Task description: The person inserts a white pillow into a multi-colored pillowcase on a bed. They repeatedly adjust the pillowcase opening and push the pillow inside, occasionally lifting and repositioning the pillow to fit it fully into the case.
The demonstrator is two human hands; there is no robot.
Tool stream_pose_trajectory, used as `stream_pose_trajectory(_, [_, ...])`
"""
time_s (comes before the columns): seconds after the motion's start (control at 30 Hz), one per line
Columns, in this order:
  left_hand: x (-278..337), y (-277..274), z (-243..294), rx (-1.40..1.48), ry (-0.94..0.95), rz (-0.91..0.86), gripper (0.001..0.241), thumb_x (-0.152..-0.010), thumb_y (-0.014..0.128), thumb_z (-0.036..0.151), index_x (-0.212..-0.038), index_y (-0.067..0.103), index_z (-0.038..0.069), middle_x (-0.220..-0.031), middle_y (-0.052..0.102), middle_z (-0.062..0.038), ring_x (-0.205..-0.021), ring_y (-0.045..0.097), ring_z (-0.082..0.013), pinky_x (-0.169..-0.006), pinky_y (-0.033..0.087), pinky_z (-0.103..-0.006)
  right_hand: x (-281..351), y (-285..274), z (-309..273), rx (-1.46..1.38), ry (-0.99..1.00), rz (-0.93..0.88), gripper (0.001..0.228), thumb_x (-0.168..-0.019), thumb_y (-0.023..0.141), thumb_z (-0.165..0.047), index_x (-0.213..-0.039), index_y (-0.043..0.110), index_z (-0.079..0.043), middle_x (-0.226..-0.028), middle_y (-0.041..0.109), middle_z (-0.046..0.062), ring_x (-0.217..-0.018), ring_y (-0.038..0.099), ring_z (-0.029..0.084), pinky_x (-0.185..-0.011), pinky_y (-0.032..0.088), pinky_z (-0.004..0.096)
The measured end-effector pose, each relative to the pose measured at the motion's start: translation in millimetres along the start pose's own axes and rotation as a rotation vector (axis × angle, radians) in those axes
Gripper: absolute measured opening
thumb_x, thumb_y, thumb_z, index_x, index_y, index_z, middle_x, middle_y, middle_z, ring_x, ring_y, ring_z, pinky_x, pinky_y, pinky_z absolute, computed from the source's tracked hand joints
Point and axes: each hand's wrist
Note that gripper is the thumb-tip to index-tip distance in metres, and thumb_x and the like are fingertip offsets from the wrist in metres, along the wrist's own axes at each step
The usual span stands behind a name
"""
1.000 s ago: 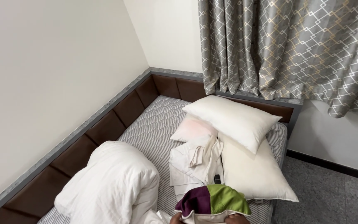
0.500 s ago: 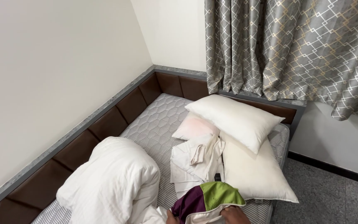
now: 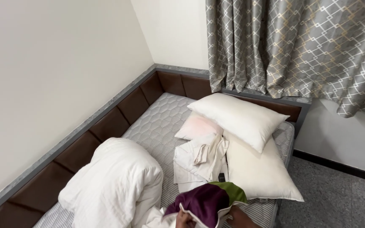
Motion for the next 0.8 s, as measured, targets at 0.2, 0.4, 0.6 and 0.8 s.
stream_pose_trajectory(0.2, [-41.2,59.3,17.9,0.040,0.087,0.352,0.057,-0.081,0.050,-0.005,-0.138,0.048,-0.005,-0.119,0.068,-0.014,-0.106,0.071,-0.0262,-0.098,0.057,-0.0401,7.1,6.2,-28.0,0.101,-0.070,-0.095,0.075,-0.075,0.078,-0.007,-0.144,0.050,-0.006,-0.158,0.040,0.022,-0.144,0.032,0.040,-0.119,0.025,0.045])
stream_pose_trajectory(0.4, [-27.6,121.4,33.4,-0.051,0.050,0.601,0.068,-0.089,0.055,-0.004,-0.154,0.036,0.008,-0.129,0.063,-0.006,-0.111,0.062,-0.0219,-0.101,0.048,-0.0378,9.8,-19.2,-116.6,0.264,-0.161,-0.179,0.054,-0.079,0.072,-0.018,-0.131,0.064,-0.006,-0.133,0.067,0.016,-0.126,0.062,0.034,-0.107,0.048,0.043])
stream_pose_trajectory(0.6, [-44.6,94.0,0.8,-0.055,0.163,0.282,0.059,-0.101,0.062,0.003,-0.152,0.034,-0.010,-0.119,0.059,-0.010,-0.109,0.059,-0.0225,-0.098,0.046,-0.0367,-0.2,-18.8,-148.0,0.009,-0.273,0.052,0.047,-0.083,0.075,-0.020,-0.125,0.064,-0.003,-0.120,0.070,0.019,-0.111,0.067,0.037,-0.093,0.054,0.045])
stream_pose_trajectory(0.8, [-38.3,134.8,-1.9,-0.178,-0.044,0.425,0.061,-0.102,0.055,0.021,-0.158,0.038,0.004,-0.113,0.062,-0.008,-0.101,0.060,-0.0188,-0.091,0.051,-0.0346,-2.5,-26.4,-159.6,0.262,-0.344,0.223,0.068,-0.079,0.080,-0.023,-0.136,0.050,0.000,-0.118,0.067,0.023,-0.101,0.064,0.041,-0.085,0.051,0.052])
Point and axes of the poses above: each hand's wrist, its own x-axis away from the middle knuckle, its own y-axis out of the palm, z = x × y
